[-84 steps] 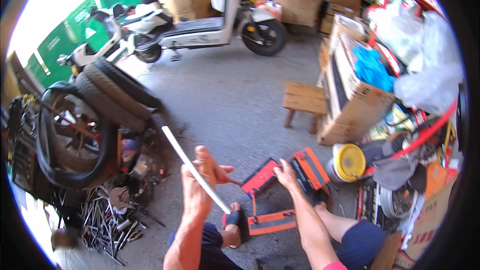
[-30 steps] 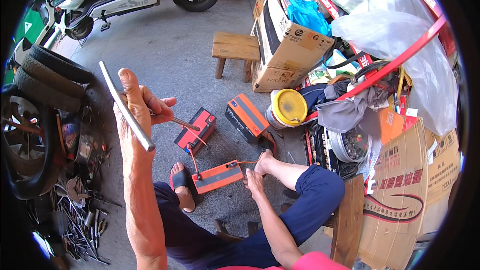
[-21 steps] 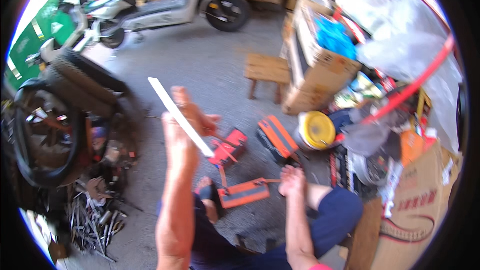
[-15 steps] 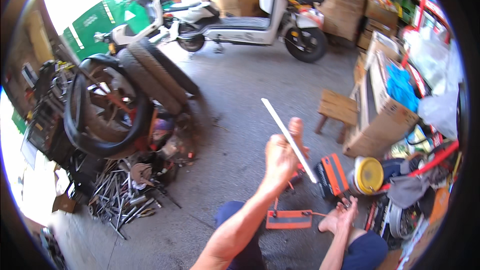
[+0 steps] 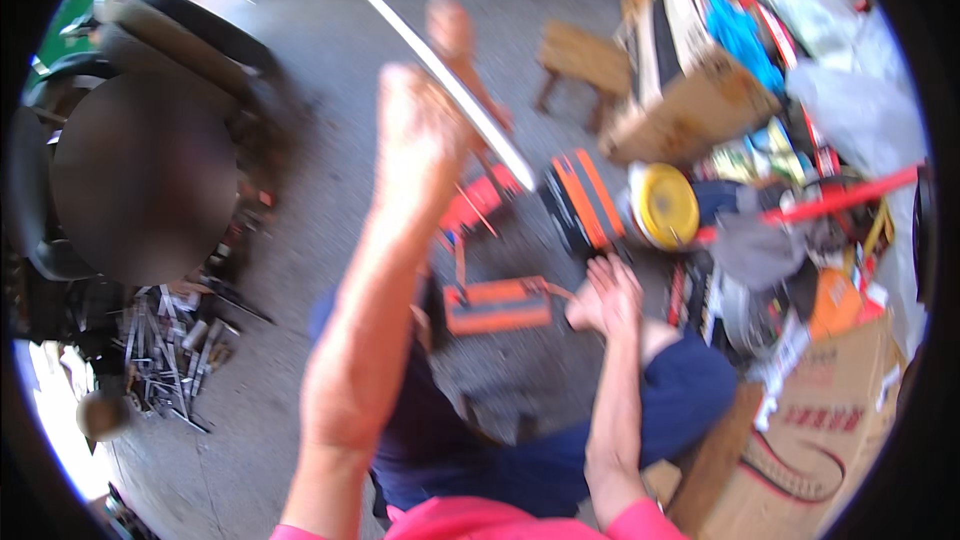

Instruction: The person sits on the floor of a workshop and uses a metal rod to repeatedly tap and adjust the terminals of several red and black batteries. The person handles the batteries one by one, tapping the metal rod against the terminals and occasionally inspecting the connections.

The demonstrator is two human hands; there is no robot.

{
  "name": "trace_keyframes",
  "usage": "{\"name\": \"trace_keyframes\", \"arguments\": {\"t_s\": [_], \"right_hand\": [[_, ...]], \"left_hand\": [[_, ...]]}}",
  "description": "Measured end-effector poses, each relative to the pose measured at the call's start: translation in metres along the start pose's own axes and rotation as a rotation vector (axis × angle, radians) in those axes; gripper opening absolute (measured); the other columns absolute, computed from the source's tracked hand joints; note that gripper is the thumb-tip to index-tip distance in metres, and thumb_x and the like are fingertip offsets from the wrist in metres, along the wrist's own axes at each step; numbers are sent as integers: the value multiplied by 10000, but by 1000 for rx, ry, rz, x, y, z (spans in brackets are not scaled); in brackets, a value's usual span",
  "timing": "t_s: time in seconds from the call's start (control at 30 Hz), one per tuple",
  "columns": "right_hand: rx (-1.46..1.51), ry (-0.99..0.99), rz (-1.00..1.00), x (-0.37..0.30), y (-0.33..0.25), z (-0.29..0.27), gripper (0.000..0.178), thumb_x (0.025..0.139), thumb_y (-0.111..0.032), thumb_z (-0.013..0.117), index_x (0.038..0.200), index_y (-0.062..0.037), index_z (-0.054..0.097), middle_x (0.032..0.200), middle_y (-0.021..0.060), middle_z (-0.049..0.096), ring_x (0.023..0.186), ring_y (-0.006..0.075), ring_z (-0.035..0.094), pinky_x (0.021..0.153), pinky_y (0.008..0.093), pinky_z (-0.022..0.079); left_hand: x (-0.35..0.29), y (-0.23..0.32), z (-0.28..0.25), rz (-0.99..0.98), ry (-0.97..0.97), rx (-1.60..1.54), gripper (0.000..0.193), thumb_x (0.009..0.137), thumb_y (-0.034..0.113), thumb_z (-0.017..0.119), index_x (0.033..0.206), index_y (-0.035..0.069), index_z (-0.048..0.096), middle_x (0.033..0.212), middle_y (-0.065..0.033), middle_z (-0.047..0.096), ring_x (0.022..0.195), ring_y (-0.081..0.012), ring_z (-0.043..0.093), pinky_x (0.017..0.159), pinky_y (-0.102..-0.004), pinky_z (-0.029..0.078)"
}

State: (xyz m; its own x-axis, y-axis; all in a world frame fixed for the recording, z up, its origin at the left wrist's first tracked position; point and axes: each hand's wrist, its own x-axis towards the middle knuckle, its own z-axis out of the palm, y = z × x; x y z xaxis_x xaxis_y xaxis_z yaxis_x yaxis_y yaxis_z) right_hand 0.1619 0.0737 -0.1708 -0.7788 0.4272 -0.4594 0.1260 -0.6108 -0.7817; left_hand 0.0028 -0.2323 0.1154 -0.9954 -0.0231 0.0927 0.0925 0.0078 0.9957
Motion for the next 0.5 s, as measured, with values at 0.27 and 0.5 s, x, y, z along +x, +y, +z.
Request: {"name": "trace_keyframes", "arguments": {"t_s": [0.27,0.5], "right_hand": [[-758,652,-238,-31,96,-61,302,936,-256,516,1044,17,588,885,146,648,722,247,657,616,341,528],[-934,351,357,-96,226,-61,121,856,-128,636,882,-12,617,712,119,668,627,254,680,504,362,519]], "left_hand": [[-3,6,11,150,-22,127,829,862,826,246,593,96,533,562,-113,628,745,-258,739,576,-332,618],[-6,11,18,88,-32,146,770,958,697,267,608,51,498,642,-133,628,818,-273,728,665,-316,596]]}}
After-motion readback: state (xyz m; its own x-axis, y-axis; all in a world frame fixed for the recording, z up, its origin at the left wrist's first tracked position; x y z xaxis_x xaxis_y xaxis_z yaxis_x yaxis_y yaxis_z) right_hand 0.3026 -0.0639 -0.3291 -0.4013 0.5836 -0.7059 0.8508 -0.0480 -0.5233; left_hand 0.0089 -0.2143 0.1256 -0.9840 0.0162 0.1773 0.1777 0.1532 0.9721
